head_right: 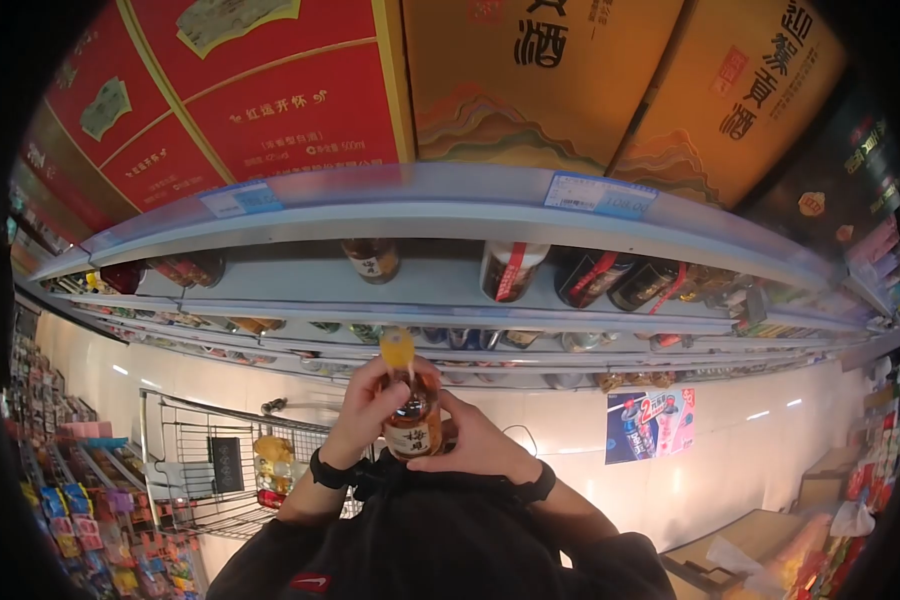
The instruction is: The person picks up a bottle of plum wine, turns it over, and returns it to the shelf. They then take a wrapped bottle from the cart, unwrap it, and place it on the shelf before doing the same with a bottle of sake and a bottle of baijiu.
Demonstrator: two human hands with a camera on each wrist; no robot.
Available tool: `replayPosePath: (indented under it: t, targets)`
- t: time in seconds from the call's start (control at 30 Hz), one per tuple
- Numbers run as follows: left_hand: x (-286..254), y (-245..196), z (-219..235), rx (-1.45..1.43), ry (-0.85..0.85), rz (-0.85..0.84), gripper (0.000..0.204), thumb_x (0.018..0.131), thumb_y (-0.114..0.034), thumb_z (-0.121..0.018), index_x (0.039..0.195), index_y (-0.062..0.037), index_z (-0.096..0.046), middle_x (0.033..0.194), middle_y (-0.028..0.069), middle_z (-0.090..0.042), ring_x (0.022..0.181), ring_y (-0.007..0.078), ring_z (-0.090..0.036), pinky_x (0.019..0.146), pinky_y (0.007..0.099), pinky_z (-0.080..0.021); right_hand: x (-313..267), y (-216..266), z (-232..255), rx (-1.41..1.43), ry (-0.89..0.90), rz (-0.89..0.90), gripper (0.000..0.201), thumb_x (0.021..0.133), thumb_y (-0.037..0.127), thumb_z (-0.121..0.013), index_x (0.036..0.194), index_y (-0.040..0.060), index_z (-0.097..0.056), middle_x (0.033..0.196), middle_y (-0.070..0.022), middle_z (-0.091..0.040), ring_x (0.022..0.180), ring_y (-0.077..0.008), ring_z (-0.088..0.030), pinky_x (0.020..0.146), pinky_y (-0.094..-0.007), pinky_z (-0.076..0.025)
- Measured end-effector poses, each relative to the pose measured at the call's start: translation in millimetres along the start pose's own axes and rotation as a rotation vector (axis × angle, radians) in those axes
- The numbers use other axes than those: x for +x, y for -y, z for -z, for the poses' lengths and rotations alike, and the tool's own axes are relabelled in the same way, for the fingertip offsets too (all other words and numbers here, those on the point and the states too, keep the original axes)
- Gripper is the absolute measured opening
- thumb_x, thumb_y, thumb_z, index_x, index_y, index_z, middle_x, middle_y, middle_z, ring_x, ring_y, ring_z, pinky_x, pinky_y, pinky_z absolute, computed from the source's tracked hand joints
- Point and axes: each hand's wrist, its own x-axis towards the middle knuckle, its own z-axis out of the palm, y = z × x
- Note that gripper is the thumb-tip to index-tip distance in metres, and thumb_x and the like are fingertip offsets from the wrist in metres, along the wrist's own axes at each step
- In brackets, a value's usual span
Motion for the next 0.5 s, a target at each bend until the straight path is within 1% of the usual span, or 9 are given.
replayPosePath:
  t: [0.07,0.1,0.13,0.2,0.23,0.27,0.37,0.4,0.5]
  targets:
    - [-3,6,-5,-0.442,-0.170,0.168,0.026,0.098,-0.014,-0.057,0.119,0.0014,-0.059,0.113,0.0104,-0.066,0.105,0.0187,-0.064,0.093,0.0346,-0.051,-5,-2,5,0.027,0.129,-0.070,0.092,0.073,0.023,-0.089,0.141,-0.0021,-0.033,0.127,-0.0175,-0.058,0.119,-0.0259,-0.060,0.095,-0.0344,-0.052]
    - [-2,3,-8,-0.518,-0.241,0.201,0.029,0.102,-0.023,-0.051,0.117,0.0003,-0.059,0.112,0.0114,-0.066,0.103,0.0198,-0.065,0.091,0.0356,-0.053,-6,0,3,0.005,0.112,0.021,0.094,0.071,0.023,-0.090,0.139,-0.0031,-0.030,0.122,-0.0183,-0.061,0.118,-0.0269,-0.061,0.094,-0.0371,-0.052]
    - [-1,4,-8,-0.521,-0.241,0.205,0.029,0.102,-0.023,-0.051,0.117,0.0003,-0.059,0.112,0.0114,-0.066,0.103,0.0198,-0.065,0.091,0.0356,-0.053,-6,0,4,0.007,0.111,0.017,0.094,0.071,0.023,-0.090,0.139,-0.0031,-0.030,0.122,-0.0183,-0.061,0.118,-0.0269,-0.061,0.094,-0.0371,-0.052]
    - [2,4,-6,-0.808,-0.443,0.338,0.039,0.102,-0.035,-0.049,0.115,-0.0006,-0.061,0.107,0.0147,-0.066,0.101,0.0293,-0.065,0.089,0.0423,-0.054,-3,2,11,-0.378,0.132,0.035,0.092,0.068,0.021,-0.092,0.135,-0.0022,-0.035,0.124,-0.0190,-0.059,0.116,-0.0285,-0.062,0.093,-0.0401,-0.051]
    - [4,-2,-6,-0.900,-0.479,0.370,0.044,0.102,-0.041,-0.046,0.115,-0.0013,-0.061,0.107,0.0153,-0.067,0.100,0.0305,-0.065,0.087,0.0434,-0.054,-1,4,11,-0.399,0.112,-0.078,0.092,0.066,0.022,-0.093,0.134,-0.0012,-0.036,0.131,-0.0206,-0.054,0.112,-0.0292,-0.063,0.093,-0.0411,-0.050]
    - [5,-6,-5,-0.901,-0.484,0.365,0.044,0.102,-0.041,-0.046,0.115,-0.0013,-0.061,0.107,0.0153,-0.067,0.100,0.0305,-0.065,0.087,0.0434,-0.054,0,-2,12,-0.402,0.118,-0.076,0.092,0.066,0.022,-0.093,0.134,-0.0012,-0.036,0.131,-0.0206,-0.054,0.112,-0.0292,-0.063,0.093,-0.0411,-0.050]
    - [2,-2,2,-1.083,-0.384,0.382,0.047,0.101,-0.045,-0.045,0.119,-0.0035,-0.060,0.112,0.0156,-0.066,0.105,0.0306,-0.064,0.093,0.0448,-0.052,7,-25,18,-0.300,-0.269,0.387,0.087,0.067,0.028,-0.092,0.133,0.0006,-0.043,0.140,-0.0214,-0.048,0.101,-0.0283,-0.066,0.091,-0.0400,-0.052]
    - [1,-8,1,-1.084,-0.394,0.380,0.047,0.101,-0.045,-0.045,0.119,-0.0035,-0.060,0.112,0.0156,-0.066,0.105,0.0306,-0.064,0.093,0.0448,-0.052,10,-17,19,-0.297,-0.260,0.384,0.087,0.067,0.028,-0.092,0.133,0.0006,-0.043,0.140,-0.0214,-0.048,0.101,-0.0283,-0.066,0.091,-0.0400,-0.052]
    - [0,-14,-2,-1.257,-0.332,0.462,0.050,0.103,-0.046,-0.045,0.131,-0.0060,-0.053,0.128,0.0133,-0.061,0.120,0.0277,-0.059,0.099,0.0435,-0.050,15,11,23,-0.679,-0.291,0.717,0.085,0.063,0.026,-0.093,0.135,0.0028,-0.055,0.143,-0.0192,-0.049,0.106,-0.0310,-0.066,0.089,-0.0409,-0.055]
